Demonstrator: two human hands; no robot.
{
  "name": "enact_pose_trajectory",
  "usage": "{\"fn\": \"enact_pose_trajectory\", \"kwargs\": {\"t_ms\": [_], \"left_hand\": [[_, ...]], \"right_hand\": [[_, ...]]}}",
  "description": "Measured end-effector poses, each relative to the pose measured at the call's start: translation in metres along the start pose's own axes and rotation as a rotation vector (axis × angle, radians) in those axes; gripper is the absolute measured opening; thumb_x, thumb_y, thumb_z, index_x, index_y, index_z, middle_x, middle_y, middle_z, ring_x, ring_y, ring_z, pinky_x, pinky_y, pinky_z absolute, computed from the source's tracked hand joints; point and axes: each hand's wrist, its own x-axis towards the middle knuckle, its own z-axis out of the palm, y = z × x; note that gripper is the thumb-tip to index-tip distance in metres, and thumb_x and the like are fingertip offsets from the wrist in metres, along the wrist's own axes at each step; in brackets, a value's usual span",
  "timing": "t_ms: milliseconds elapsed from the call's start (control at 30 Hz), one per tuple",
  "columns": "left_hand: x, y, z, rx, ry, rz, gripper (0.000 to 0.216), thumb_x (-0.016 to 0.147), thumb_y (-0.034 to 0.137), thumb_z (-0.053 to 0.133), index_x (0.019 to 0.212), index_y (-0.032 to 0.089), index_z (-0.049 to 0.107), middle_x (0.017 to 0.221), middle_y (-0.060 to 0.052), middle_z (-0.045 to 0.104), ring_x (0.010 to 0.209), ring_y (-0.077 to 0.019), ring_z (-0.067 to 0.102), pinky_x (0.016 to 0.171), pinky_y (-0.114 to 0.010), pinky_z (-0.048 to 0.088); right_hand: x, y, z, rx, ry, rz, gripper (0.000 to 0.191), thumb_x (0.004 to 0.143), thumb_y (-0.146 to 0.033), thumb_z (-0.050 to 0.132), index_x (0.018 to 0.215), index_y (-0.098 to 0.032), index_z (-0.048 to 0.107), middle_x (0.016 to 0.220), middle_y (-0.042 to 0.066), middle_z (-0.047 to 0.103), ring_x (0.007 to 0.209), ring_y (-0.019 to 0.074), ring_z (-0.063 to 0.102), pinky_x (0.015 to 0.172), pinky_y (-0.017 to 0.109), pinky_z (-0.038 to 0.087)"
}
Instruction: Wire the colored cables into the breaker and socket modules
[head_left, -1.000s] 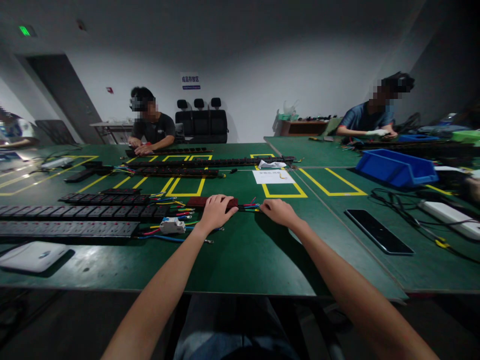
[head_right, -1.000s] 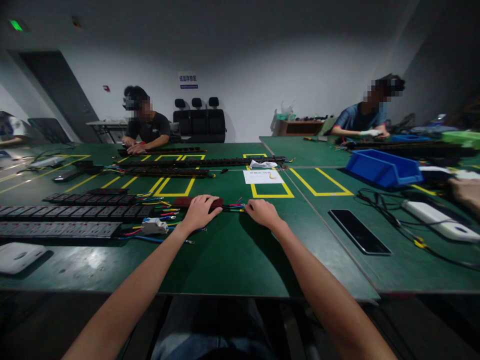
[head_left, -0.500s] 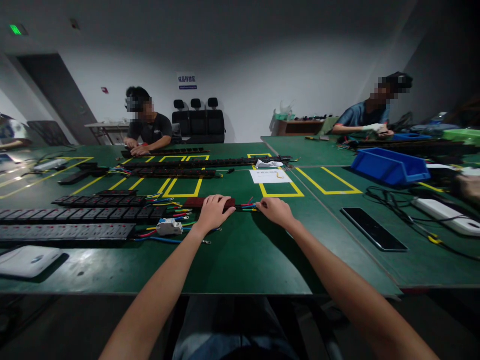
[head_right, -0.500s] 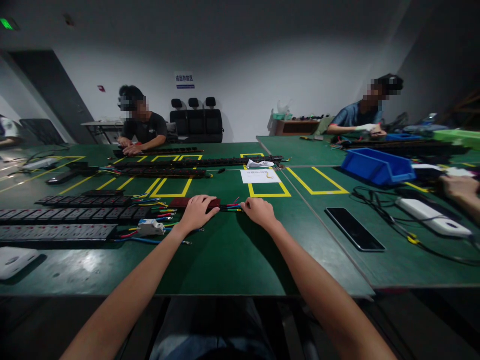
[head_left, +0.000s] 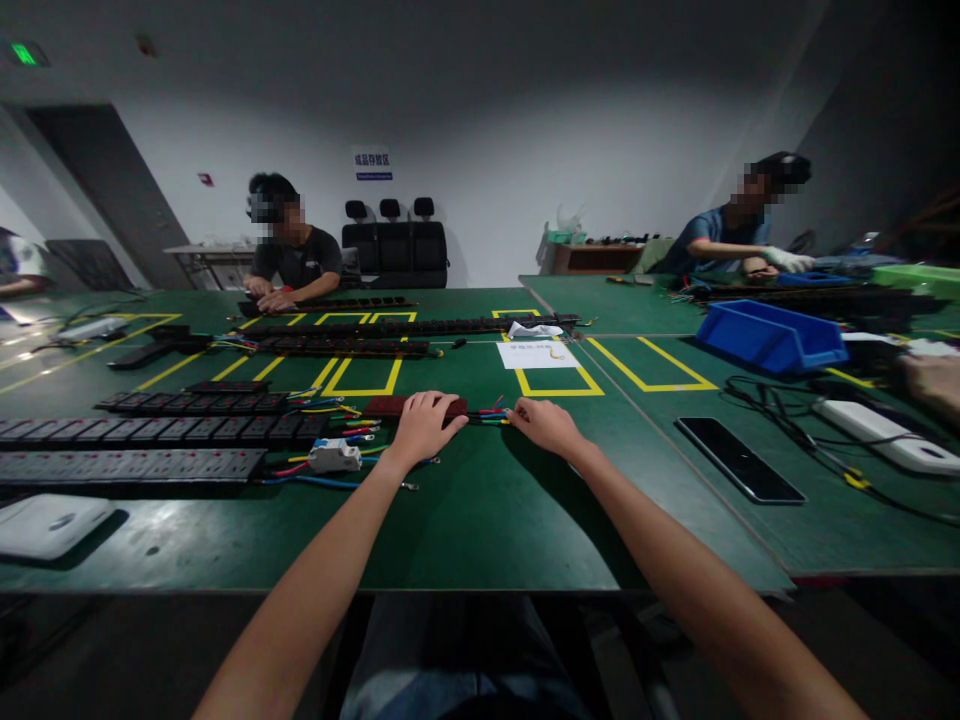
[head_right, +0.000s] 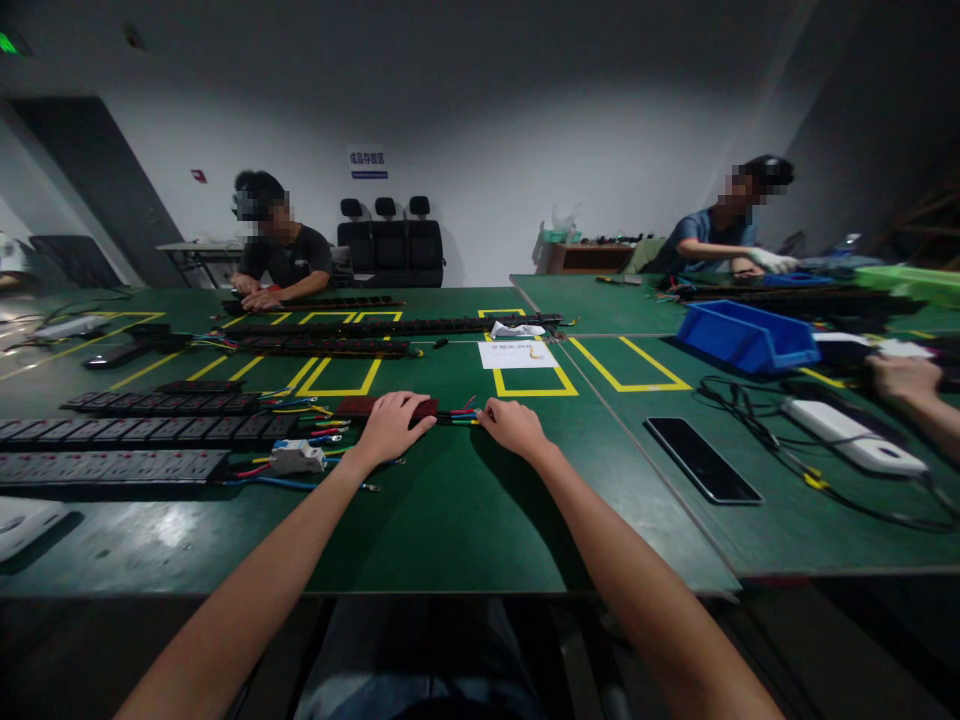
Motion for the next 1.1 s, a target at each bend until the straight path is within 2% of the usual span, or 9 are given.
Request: {"fn": "enact_pose_trajectory", "kwargs": {"t_ms": [133, 333, 533, 1100], "left_hand": [[0.0004, 0.0, -0.0003, 0.0, -0.001, -0.002, 0.051, 0.102, 0.056, 0.051, 0.139, 0.023, 0.062, 0.133, -0.012, 0.064, 0.126, -0.0321, 0.056, 0.109, -0.048, 0.041], [0.0003, -0.0006, 0.0005, -0.002, -0.001, 0.002, 0.051, 0.102, 0.056, 0.051, 0.14, 0.023, 0.061, 0.134, -0.012, 0.064, 0.126, -0.0321, 0.055, 0.11, -0.049, 0.041], [0.0005, -0.0014, 0.0014, -0.011, -0.002, -0.003, 0.052, 0.102, 0.057, 0.051, 0.14, 0.024, 0.061, 0.134, -0.013, 0.064, 0.127, -0.0326, 0.055, 0.11, -0.05, 0.041], [0.0005, -0.001, 0.001, -0.006, -0.008, 0.0, 0.052, 0.102, 0.058, 0.05, 0.139, 0.024, 0.061, 0.134, -0.012, 0.064, 0.127, -0.032, 0.054, 0.11, -0.048, 0.04]], "right_hand": [[-0.0001, -0.0021, -0.0006, -0.001, -0.002, 0.017, 0.038, 0.106, -0.053, 0.044, 0.103, -0.023, 0.068, 0.097, 0.009, 0.075, 0.087, 0.0223, 0.069, 0.068, 0.027, 0.039], [-0.0021, -0.0028, -0.0024, 0.022, 0.006, 0.018, 0.033, 0.105, -0.05, 0.048, 0.122, -0.026, 0.062, 0.1, 0.007, 0.075, 0.086, 0.0228, 0.069, 0.07, 0.028, 0.041], [-0.0026, -0.0023, -0.0031, 0.026, 0.022, -0.013, 0.035, 0.107, -0.048, 0.04, 0.116, -0.027, 0.066, 0.1, 0.007, 0.075, 0.088, 0.0226, 0.069, 0.07, 0.027, 0.04], [-0.0034, -0.0012, -0.0071, -0.007, -0.003, -0.062, 0.034, 0.105, -0.043, 0.045, 0.112, -0.026, 0.073, 0.1, 0.008, 0.076, 0.091, 0.0223, 0.069, 0.071, 0.027, 0.04]]}}
